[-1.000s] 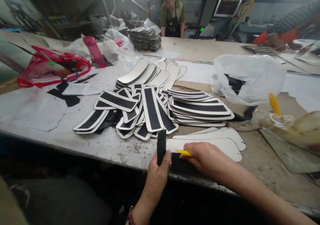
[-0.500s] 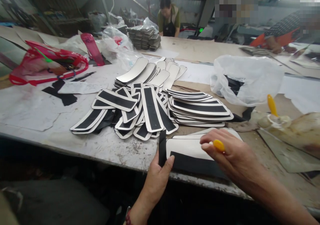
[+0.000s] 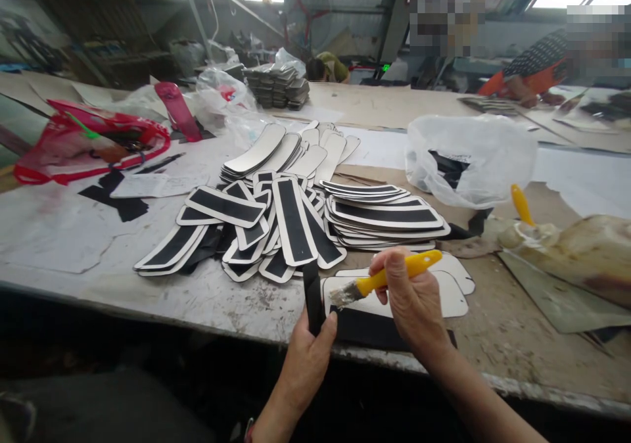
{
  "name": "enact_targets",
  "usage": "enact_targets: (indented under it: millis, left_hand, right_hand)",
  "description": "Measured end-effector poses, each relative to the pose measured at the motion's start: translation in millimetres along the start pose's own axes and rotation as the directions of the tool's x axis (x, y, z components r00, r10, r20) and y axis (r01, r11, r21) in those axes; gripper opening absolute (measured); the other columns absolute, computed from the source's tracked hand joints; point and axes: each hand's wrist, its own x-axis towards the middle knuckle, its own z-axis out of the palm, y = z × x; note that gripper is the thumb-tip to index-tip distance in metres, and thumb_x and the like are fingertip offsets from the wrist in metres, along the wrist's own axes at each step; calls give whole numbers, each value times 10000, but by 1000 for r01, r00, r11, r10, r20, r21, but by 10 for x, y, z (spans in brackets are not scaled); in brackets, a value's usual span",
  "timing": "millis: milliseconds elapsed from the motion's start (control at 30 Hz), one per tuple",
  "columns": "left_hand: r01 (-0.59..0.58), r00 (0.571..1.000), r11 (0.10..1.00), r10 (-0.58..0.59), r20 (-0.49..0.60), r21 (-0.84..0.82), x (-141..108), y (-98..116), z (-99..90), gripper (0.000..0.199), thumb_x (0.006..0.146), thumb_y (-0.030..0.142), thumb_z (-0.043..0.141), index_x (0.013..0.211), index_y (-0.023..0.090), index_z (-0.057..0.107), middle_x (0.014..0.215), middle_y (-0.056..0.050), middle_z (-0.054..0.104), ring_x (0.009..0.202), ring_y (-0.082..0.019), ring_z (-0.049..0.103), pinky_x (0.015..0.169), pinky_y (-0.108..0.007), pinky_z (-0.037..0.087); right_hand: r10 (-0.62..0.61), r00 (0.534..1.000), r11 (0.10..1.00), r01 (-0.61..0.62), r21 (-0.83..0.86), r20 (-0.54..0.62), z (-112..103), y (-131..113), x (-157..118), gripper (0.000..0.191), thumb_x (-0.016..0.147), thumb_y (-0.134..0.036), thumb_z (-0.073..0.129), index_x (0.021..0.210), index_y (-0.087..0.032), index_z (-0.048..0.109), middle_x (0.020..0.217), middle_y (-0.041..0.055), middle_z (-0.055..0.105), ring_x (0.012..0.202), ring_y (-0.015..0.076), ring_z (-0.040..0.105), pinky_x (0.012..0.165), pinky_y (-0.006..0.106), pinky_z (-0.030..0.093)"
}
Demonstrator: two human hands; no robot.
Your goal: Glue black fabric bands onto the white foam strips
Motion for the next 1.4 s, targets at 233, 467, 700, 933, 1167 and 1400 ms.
enact_targets:
  millis: [233, 467, 700, 933, 1167, 1400]
  left_hand:
    - [44, 998, 999, -45, -42, -14, -30, -67, 6, 510, 843, 436, 521, 1255, 138, 476, 1153, -113, 619, 1101, -247, 540, 986, -373, 371]
    - [103, 990, 995, -103, -93, 0, -49, 15, 16, 466, 828, 463, 523, 1169, 146, 554, 984, -102, 671, 985, -267, 591, 925, -387, 410]
    - [82, 991, 997, -81, -111, 6, -64, 24, 35, 375, 812, 464, 540, 1021, 162, 619, 860, -79, 667, 872, -250, 601, 866, -367, 437]
    - [108, 987, 994, -110, -119, -16, -62, 12, 48, 307, 798, 469, 558, 885, 179, 612, 680, -24, 589, 758, -223, 575, 768, -332, 453]
    - [156, 984, 986, -161, -78, -66, -62, 6, 70, 311, 824, 487, 521, 885, 183, 546, 692, 19, 526, 647, -147, 493, 634, -268, 419]
    - [170, 983, 984, -173, -57, -52, -56, 2, 37, 326, 838, 504, 486, 843, 184, 543, 650, 22, 520, 617, -138, 466, 605, -254, 376]
  right_hand:
    - [-220, 975, 874, 200, -442, 6, -342, -125, -14, 374, 909, -468, 421, 678, -193, 523, 621, -14, 488, 571, 124, 475, 557, 253, 384]
    - [-65, 879, 590, 416, -692, 472, -465, 1, -187, 178, 928, -277, 403, 888, -207, 561, 808, 50, 580, 751, 184, 554, 667, 290, 451]
    - [32, 852, 433, 460, -775, 523, -213, 290, -355, 70, 836, -176, 573, 904, -164, 574, 861, 83, 580, 833, 239, 529, 724, 356, 460]
    - [111, 823, 424, 467, -776, 557, -193, 295, -262, 63, 858, -207, 542, 901, -165, 559, 888, 80, 558, 855, 241, 478, 727, 346, 413]
    - [183, 785, 403, 489, -774, 591, -175, 199, -219, 91, 812, -100, 500, 856, -169, 541, 906, 79, 568, 857, 224, 479, 712, 310, 393]
    - [226, 740, 432, 506, -746, 633, -376, -85, -53, 129, 751, -85, 506, 818, -195, 518, 769, 34, 563, 702, 185, 506, 612, 275, 369]
